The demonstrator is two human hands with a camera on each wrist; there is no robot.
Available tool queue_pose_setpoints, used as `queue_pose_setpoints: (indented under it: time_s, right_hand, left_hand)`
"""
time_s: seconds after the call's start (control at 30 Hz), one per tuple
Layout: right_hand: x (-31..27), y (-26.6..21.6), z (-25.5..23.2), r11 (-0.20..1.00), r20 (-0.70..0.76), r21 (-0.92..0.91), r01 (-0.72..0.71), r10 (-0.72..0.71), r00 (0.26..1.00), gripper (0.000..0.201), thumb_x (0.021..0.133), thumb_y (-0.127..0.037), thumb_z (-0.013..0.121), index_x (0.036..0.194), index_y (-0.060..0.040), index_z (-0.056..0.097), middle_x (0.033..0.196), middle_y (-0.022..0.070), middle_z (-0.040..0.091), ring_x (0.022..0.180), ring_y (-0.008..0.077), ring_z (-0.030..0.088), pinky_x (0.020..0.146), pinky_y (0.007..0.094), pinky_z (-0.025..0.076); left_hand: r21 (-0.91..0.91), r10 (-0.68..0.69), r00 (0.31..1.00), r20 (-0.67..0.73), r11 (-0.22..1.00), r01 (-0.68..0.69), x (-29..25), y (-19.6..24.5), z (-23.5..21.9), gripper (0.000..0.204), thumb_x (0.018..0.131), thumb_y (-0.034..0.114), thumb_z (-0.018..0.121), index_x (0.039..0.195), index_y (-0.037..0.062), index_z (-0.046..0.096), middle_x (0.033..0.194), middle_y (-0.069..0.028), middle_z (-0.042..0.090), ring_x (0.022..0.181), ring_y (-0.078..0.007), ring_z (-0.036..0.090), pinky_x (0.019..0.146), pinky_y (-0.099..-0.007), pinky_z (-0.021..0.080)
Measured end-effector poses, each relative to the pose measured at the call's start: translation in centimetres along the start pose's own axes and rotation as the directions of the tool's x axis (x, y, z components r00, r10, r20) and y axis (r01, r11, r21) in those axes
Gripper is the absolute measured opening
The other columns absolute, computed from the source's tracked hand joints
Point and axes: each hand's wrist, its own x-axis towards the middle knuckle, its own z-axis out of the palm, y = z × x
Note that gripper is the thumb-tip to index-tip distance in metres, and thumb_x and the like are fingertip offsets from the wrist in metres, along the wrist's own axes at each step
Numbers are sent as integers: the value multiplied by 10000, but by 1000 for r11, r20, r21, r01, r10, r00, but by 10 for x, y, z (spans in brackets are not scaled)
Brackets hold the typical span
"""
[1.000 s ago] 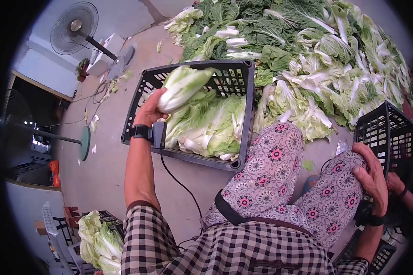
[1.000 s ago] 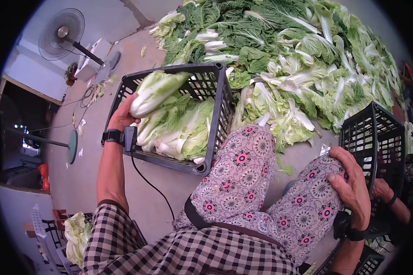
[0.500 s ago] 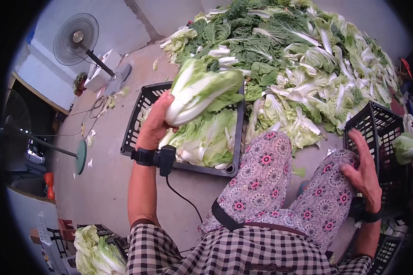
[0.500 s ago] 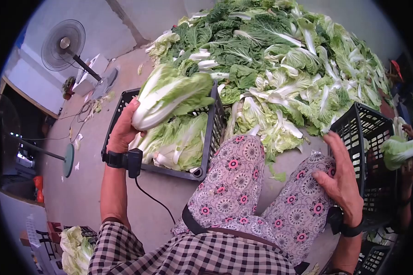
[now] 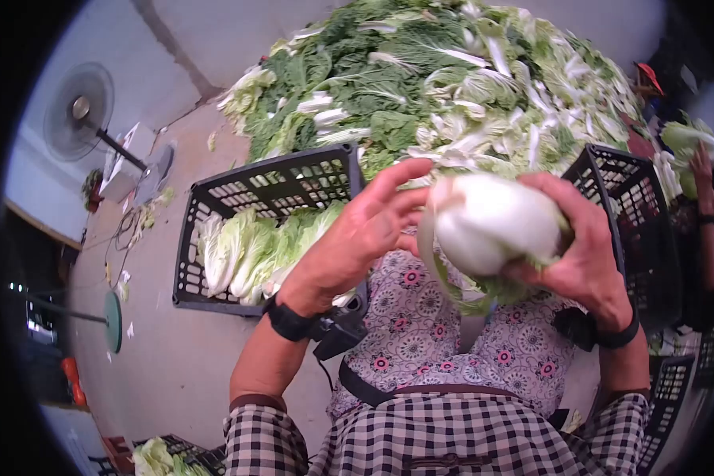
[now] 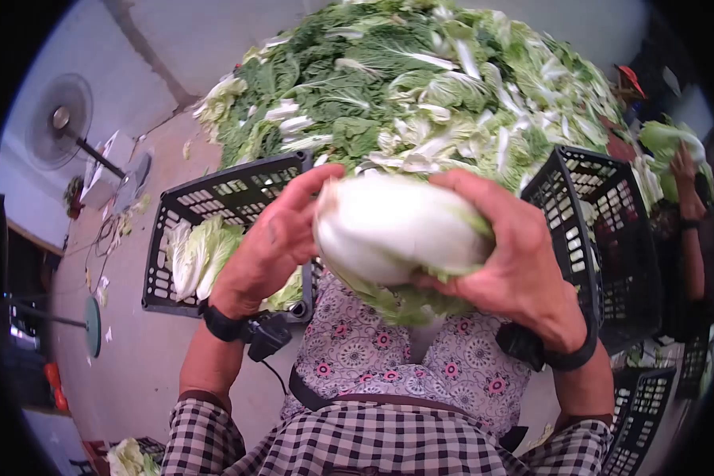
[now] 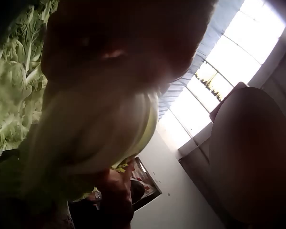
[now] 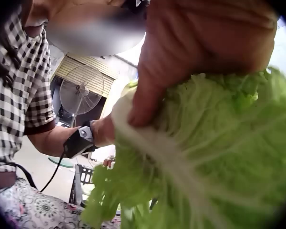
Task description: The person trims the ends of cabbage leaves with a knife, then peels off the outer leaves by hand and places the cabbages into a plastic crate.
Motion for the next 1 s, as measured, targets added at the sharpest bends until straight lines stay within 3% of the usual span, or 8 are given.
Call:
queue_pose_setpoints:
  time_s: [0.1, 0.17, 0.27, 0.37, 0.63, 0.77, 0.9, 1.0]
  right_hand:
    - [8, -7, 1, 877, -9, 359, -318, 344, 939, 782, 606, -257, 818, 1253, -18, 449, 1126, 156, 580, 1005, 244, 594, 860, 329, 493]
    - [14, -12, 6, 892, 159, 342, -295, 254, 954, 960, 593, -344, 811, 1352, -27, 318, 1232, 209, 490, 1098, 308, 532, 934, 373, 446]
    - [5, -1, 14, 977, 130, 199, 73, -100, 987, 1176, 588, -418, 811, 1431, -28, 89, 1399, 267, 271, 1290, 363, 319, 1067, 423, 286]
    - [-6, 14, 12, 845, 189, 500, -187, 104, 977, 1205, 581, -452, 816, 1431, -27, 76, 1419, 267, 242, 1303, 366, 303, 1067, 419, 286]
    - [-19, 27, 7, 363, 187, 849, -385, 475, 860, 696, 736, -134, 736, 1310, 12, 369, 1177, 105, 554, 1063, 173, 545, 925, 319, 447]
    - [-39, 56, -29, 606, -92, 727, -323, 552, 829, 573, 756, -40, 677, 1265, 19, 422, 1139, 103, 573, 1028, 160, 562, 894, 299, 463]
    - [-64, 92, -69, 711, -331, 650, -266, 581, 743, 497, 796, -25, 618, 1251, 43, 431, 1099, 119, 587, 977, 177, 592, 856, 286, 492]
    - [-105, 143, -121, 701, -473, 659, -273, 668, 574, 489, 806, -24, 609, 1254, 45, 426, 1125, 131, 571, 980, 187, 587, 861, 288, 479]
  left_hand:
    - [314, -189, 980, 67, 936, 159, 1, -3, 17, 1059, 696, 588, 696, 1414, 23, 160, 1388, -185, 331, 1258, -283, 383, 996, -402, 373]
    - [179, -85, 996, -33, 980, 89, 3, -30, 29, 872, 755, 413, 720, 1379, 22, 252, 1332, -146, 415, 1219, -245, 429, 992, -361, 384]
    - [23, -40, 961, -273, 999, 48, 1, -33, 37, 614, 782, 139, 716, 1292, 15, 398, 1198, -93, 542, 1121, -191, 513, 944, -328, 429]
    - [154, 21, 973, -232, 988, 15, -4, -21, 33, 518, 770, 137, 725, 1216, 12, 493, 1137, -90, 577, 1050, -187, 552, 907, -328, 451]
    - [229, 75, 994, -76, 972, -56, 32, -17, 68, 665, 810, 457, 652, 1200, -52, 477, 1207, -138, 520, 1099, -196, 500, 896, -332, 440]
    - [561, 1, 1000, -23, 828, 12, 33, -26, 52, 631, 820, 341, 663, 1286, -11, 422, 1270, -113, 478, 1168, -177, 447, 894, -333, 441]
    - [306, -159, 986, -56, 937, 169, 23, -34, 25, 488, 833, 291, 643, 1203, 5, 501, 1113, -109, 589, 1013, -173, 564, 831, -304, 469]
    - [404, -86, 980, -181, 902, 154, 7, -35, -7, 431, 854, 291, 618, 1161, 4, 520, 1053, -110, 611, 939, -170, 592, 791, -285, 479]
